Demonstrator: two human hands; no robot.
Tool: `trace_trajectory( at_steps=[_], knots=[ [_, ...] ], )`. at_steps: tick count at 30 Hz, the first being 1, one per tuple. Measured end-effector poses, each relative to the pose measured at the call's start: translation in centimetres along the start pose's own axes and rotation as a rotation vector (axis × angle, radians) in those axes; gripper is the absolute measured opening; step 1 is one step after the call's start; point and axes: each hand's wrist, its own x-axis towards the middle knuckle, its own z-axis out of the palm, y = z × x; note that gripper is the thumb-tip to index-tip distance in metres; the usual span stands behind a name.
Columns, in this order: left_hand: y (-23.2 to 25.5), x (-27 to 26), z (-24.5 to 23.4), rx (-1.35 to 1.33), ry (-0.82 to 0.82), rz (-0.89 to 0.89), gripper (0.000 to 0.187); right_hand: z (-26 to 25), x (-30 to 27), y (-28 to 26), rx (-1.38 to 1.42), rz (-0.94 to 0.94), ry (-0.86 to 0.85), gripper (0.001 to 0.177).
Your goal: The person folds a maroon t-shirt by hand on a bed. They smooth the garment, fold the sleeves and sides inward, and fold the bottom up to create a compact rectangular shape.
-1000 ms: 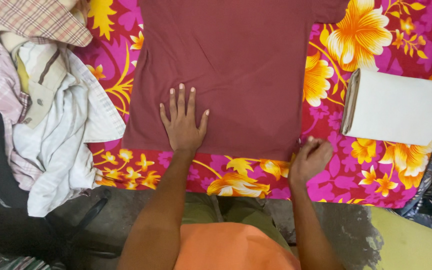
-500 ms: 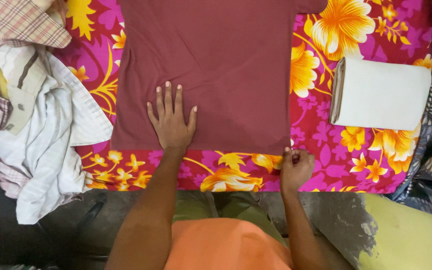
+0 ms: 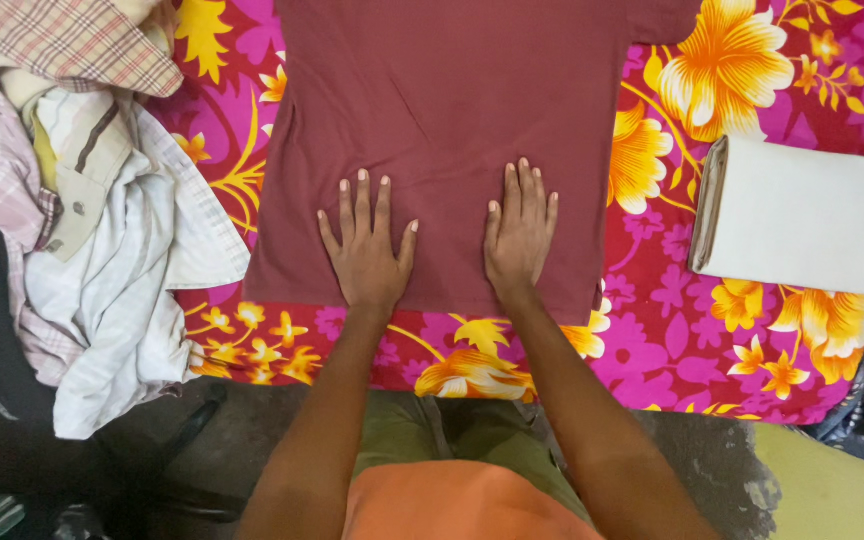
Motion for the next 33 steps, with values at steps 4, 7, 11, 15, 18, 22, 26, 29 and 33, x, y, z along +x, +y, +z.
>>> trace_trajectory(
  at_steps=[4,7,11,15,18,22,26,29,33],
  knots=[
    [3.8,0.2,2.0,-0.056,0.057,-0.104,0.069,0.8,0.2,0.7,0.0,0.058,-0.004,0.051],
    [8.9,0.3,4.1,-0.213,-0.067,0.097,0.072,1.3,0.3,1.4,0.016,0.092,0.0,0.051],
    [8.8,1.0,3.9,-0.145,-0.074,0.207,0.064,1.3,0.8,1.9,0.037,0.137,0.069,0.053],
    [2.8,2.2,1.1,-0.034,-0.03,0.169,0.069,0.6,0.8,1.6,0.022,0.144,0.076,0.054],
    [-2.3,3.1,-1.0,-0.031,0.007,0.048,0.07,0.3,0.8,1.6,0.016,0.133,0.089,0.051],
    [-8.6,3.8,-3.7,0.04,0.044,0.011,0.067,0.3,1.2,1.8,0.038,0.131,0.1,0.051],
    [-11.6,4.0,-4.3,-0.007,0.132,-0.021,0.064,0.5,1.3,1.9,0.019,0.138,0.097,0.051],
    [-11.7,3.7,-4.0,-0.008,0.224,-0.056,0.059,0.4,1.2,1.7,0.025,0.142,0.101,0.049],
    [-11.3,2.3,-3.7,-0.11,0.295,-0.233,0.045,0.4,1.4,1.5,0.011,0.158,0.101,0.05]
  ],
)
